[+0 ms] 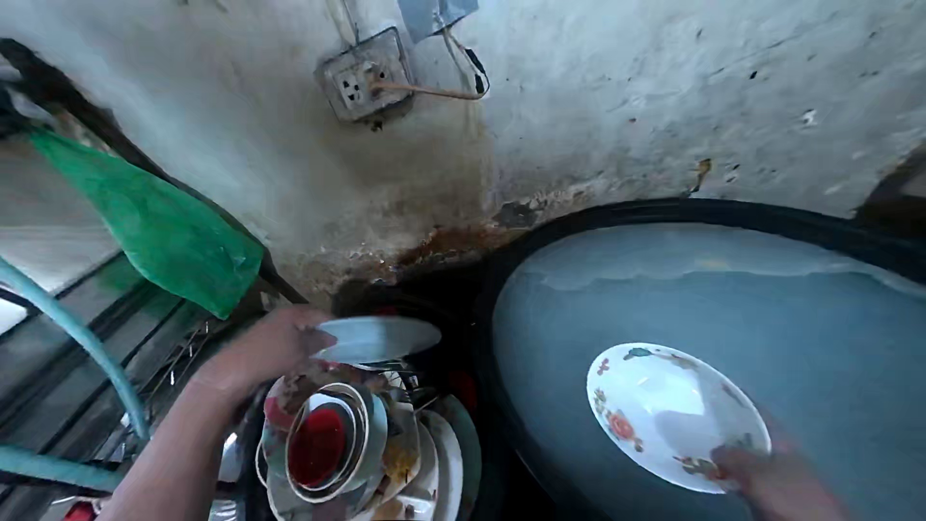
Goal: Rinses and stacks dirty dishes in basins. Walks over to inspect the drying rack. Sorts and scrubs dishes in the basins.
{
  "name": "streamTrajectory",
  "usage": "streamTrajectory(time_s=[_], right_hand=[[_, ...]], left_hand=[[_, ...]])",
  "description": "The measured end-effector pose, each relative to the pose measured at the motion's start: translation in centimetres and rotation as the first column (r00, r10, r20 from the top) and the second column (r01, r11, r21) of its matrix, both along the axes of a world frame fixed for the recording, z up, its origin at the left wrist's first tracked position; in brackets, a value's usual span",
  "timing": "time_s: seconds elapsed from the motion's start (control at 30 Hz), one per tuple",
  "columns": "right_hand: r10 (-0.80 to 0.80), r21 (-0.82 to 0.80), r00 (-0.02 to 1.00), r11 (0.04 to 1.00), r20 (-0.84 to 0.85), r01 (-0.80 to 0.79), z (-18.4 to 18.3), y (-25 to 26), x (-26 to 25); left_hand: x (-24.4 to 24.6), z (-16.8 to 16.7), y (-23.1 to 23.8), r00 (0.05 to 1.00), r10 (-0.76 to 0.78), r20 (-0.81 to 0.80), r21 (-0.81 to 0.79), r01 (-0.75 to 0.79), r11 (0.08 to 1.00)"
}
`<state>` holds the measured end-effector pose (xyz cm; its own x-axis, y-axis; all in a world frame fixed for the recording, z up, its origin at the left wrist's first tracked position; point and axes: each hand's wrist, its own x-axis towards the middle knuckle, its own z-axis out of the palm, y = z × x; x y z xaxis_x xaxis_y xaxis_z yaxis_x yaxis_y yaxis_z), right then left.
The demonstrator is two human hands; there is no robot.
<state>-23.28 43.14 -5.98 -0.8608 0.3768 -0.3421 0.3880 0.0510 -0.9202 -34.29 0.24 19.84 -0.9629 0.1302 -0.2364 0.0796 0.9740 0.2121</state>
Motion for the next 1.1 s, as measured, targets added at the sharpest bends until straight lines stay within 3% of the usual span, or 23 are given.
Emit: streamTrajectory(time_s=[0.1, 0.27, 0.47, 0.6, 0.7, 0.87, 1.0, 1.03, 1.07, 1.1], right_hand=[[-0.015, 0.000, 1.000, 1.000, 0.005, 0.015, 0.1, 0.0, 0.0], [-0.010, 0.004, 1.000, 1.000, -0.023, 0.010, -0.3, 0.3, 0.0], [-0.031, -0.028, 0.999, 0.999, -0.040, 0.030, -0.3, 0.2, -0.1], [-0.017, -0.038, 0.996, 0.999, -0.093, 0.014, -0.6, 0.5, 0.0], [-0.011, -0.048, 0.992, 0.999, -0.126, 0.005, -0.3, 0.3, -0.1], [-0.007, -0.008, 0.998, 1.000, -0.055, 0.007, 0.2, 0.2, -0.1], [0.006, 0.018, 1.000, 1.000, -0.013, -0.006, 0.0, 0.3, 0.0], [0.001, 0.026, 1.000, 1.000, -0.014, -0.001, 0.1, 0.3, 0.0], [0.001, 0.025, 1.000, 1.000, -0.018, -0.001, 0.1, 0.3, 0.0], [0.009, 0.027, 0.999, 1.000, -0.033, -0.008, 0.1, 0.3, 0.0]], left_hand=[[0.0, 1.0, 1.9, 0.961, 0.275, -0.027, 0.285, -0.256, 0.924], [-2.7, -3.5, 2.6, 0.833, 0.542, 0.113, 0.726, -0.441, 0.527], [-5.3, -11.0, 3.8, 0.653, 0.712, 0.258, 0.821, -0.536, 0.195], [-6.7, -13.9, 7.2, 0.623, 0.713, 0.322, 0.845, -0.529, 0.080], [-8.4, -16.4, 9.0, 0.669, 0.673, 0.315, 0.861, -0.500, 0.094], [-9.2, -20.4, 9.5, 0.735, 0.518, 0.439, 0.815, -0.568, 0.115], [-6.9, -23.7, 8.2, 0.775, 0.626, 0.089, 0.733, -0.477, 0.485], [-5.9, -24.1, 8.0, 0.754, 0.655, 0.044, 0.711, -0.484, 0.510], [-4.7, -24.5, 8.2, 0.721, 0.691, 0.052, 0.735, -0.496, 0.462], [-3.2, -24.8, 9.0, 0.676, 0.728, 0.114, 0.780, -0.515, 0.355]])
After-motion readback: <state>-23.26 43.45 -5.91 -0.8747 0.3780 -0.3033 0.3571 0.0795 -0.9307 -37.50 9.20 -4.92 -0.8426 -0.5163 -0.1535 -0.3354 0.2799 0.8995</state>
